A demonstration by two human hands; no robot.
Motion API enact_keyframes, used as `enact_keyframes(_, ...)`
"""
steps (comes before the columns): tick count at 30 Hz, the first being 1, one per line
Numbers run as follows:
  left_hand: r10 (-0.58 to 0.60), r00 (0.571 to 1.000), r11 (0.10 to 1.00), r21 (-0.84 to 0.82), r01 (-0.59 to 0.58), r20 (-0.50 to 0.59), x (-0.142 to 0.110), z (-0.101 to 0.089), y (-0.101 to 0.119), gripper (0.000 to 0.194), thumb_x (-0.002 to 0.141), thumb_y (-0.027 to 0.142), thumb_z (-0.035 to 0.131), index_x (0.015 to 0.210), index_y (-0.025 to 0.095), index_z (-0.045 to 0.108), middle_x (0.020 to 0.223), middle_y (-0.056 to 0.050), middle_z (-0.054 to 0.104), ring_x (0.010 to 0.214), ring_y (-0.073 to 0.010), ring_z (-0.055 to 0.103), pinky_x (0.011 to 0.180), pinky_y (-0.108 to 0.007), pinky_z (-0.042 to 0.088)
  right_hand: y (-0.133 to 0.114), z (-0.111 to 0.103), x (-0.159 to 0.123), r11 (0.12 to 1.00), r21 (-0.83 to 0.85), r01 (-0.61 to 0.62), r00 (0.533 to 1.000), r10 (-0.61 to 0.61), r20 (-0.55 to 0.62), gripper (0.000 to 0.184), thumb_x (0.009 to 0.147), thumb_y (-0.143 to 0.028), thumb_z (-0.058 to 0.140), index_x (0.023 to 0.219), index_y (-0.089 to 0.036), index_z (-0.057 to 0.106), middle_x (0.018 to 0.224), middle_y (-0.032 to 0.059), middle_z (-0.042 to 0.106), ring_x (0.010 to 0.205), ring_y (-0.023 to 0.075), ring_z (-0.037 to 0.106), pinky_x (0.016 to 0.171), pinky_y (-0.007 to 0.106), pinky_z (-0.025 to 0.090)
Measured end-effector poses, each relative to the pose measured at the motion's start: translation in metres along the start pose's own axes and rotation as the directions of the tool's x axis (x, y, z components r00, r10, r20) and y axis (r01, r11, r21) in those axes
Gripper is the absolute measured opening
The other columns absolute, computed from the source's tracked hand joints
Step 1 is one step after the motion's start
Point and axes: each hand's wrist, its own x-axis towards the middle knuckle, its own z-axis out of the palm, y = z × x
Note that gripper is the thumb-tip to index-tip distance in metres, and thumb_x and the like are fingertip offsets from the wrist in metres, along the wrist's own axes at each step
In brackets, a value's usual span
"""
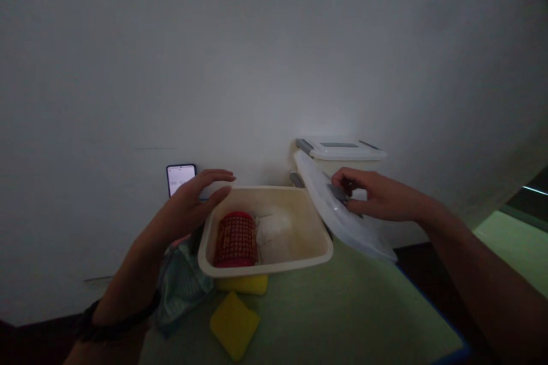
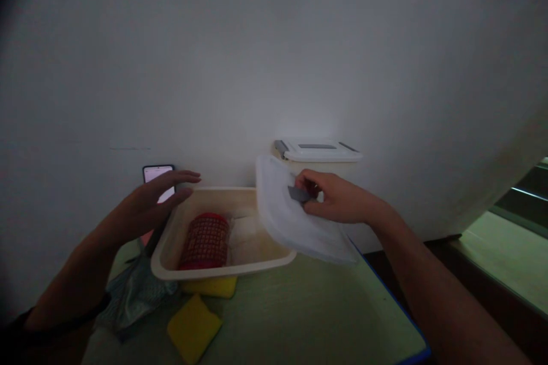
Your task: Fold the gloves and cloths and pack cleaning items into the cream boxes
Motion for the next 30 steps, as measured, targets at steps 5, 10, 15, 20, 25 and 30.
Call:
enact_keyframes(5,-0.153,0.985,0.833,-0.527,0.17,0.077,-0.004,0.005,0.023,0.046,0.088,0.05,0.036,0.116,0.017,0.051,0.095,-0.008,0.068,0.085,-0.0206,0.063,0.075,-0.034,0.05,-0.062,0.016,0.042,0.994,-0.09,0.065,0.996,-0.07,-0.048,0.015,0.067,-0.018,0.053,0.081,-0.019,0.048,0.077,0.0002,0.054,0.068,0.0144,0.049,0.061,0.025,0.037)
enact_keyframes(10,-0.248,0.934,0.481,-0.804,0.348,0.257,-0.009,0.014,0.03,0.044,0.078,0.046,0.053,0.109,0.014,0.057,0.087,-0.009,0.071,0.076,-0.0233,0.067,0.063,-0.03,0.052,-0.091,0.039,0.072,0.961,-0.247,0.127,0.982,-0.157,-0.107,0.019,0.068,-0.015,0.051,0.086,-0.018,0.05,0.09,0.0054,0.056,0.08,0.0182,0.052,0.067,0.028,0.039)
enact_keyframes(15,-0.48,0.876,0.41,-0.868,0.281,0.058,-0.005,-0.001,0.026,0.043,0.065,0.022,0.063,0.106,0.01,0.057,0.075,-0.005,0.071,0.057,-0.0164,0.064,0.051,-0.023,0.049,-0.076,0.046,0.072,0.975,-0.22,0.032,0.812,-0.154,-0.563,0.028,0.078,-0.023,0.052,0.105,-0.018,0.051,0.105,0.0096,0.057,0.101,0.024,0.051,0.092,0.041,0.037)
enact_keyframes(20,-0.484,0.873,0.419,-0.861,0.288,0.056,-0.006,-0.013,0.015,0.052,0.065,0.02,0.064,0.116,0.013,0.053,0.081,-0.004,0.072,0.046,-0.0114,0.059,0.044,-0.019,0.047,-0.037,0.058,0.062,0.964,0.263,-0.046,0.718,0.215,-0.662,0.043,0.084,-0.043,0.047,0.121,-0.02,0.046,0.128,0.0117,0.049,0.12,0.0258,0.044,0.1,0.044,0.034)
enact_keyframes(25,-0.49,0.867,0.463,-0.817,0.343,0.087,-0.012,-0.017,0.007,0.054,0.066,0.023,0.066,0.118,0.016,0.051,0.08,-0.004,0.072,0.048,-0.0127,0.06,0.042,-0.019,0.047,-0.021,0.071,0.065,0.733,0.677,-0.068,0.797,0.448,-0.404,0.048,0.082,-0.042,0.05,0.126,-0.025,0.042,0.136,0.0089,0.044,0.117,0.0261,0.049,0.09,0.041,0.046)
enact_keyframes(30,-0.569,0.816,0.479,-0.767,0.427,0.099,-0.012,-0.017,0.01,0.056,0.069,0.028,0.061,0.122,0.017,0.047,0.083,-0.005,0.071,0.05,-0.0137,0.06,0.042,-0.021,0.047,-0.017,0.066,0.06,0.674,0.737,-0.048,0.846,0.42,-0.329,0.059,0.079,-0.041,0.054,0.133,-0.027,0.035,0.139,0.0106,0.041,0.109,0.0245,0.056,0.079,0.037,0.052)
